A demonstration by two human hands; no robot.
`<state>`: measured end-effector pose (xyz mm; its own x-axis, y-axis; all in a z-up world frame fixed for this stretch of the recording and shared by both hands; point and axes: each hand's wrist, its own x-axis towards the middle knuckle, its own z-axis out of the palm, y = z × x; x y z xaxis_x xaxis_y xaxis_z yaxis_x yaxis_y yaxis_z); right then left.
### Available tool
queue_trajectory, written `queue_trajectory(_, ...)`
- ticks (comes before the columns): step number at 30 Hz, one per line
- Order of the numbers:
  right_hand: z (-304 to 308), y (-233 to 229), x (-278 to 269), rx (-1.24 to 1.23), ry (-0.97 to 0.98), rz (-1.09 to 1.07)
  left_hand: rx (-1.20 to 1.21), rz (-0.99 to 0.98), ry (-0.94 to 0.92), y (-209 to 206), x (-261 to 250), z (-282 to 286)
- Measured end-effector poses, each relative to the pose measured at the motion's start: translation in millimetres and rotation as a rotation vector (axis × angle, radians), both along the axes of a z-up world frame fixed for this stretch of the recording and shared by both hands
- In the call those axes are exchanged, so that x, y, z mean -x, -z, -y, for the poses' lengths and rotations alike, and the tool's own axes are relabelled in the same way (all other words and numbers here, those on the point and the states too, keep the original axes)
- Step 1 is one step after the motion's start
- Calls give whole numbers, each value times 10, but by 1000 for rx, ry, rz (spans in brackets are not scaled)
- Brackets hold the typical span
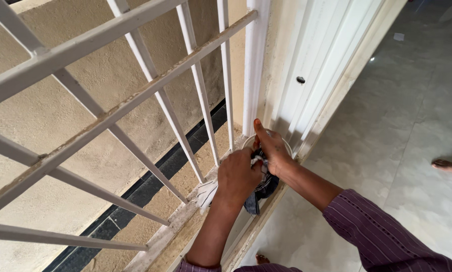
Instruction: The person cleans the bottom track of a window frame using a cloth and water from a bucket. They repeatedly dip the cloth into the bucket, wring it out, and wipe the track, then close the window screen at the end.
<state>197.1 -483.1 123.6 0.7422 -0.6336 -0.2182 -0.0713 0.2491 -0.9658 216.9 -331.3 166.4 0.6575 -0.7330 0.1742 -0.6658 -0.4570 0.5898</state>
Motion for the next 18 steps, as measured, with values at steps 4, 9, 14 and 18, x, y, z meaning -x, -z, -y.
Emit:
queue_trajectory(4,154,83,-46,-230,51,-34,-174,-34,-29,-227,65,157)
queue_trajectory(9,129,47,-50,-332,141,174,-237,-171,-126,-428,184,301)
queue_trajectory(14,-72,-143,127,-496,202,156,61,-22,-206,-340,13,457)
queue_trajectory(18,-79,-166,222,-320,100,169,34,-114,-190,-230,-44,590)
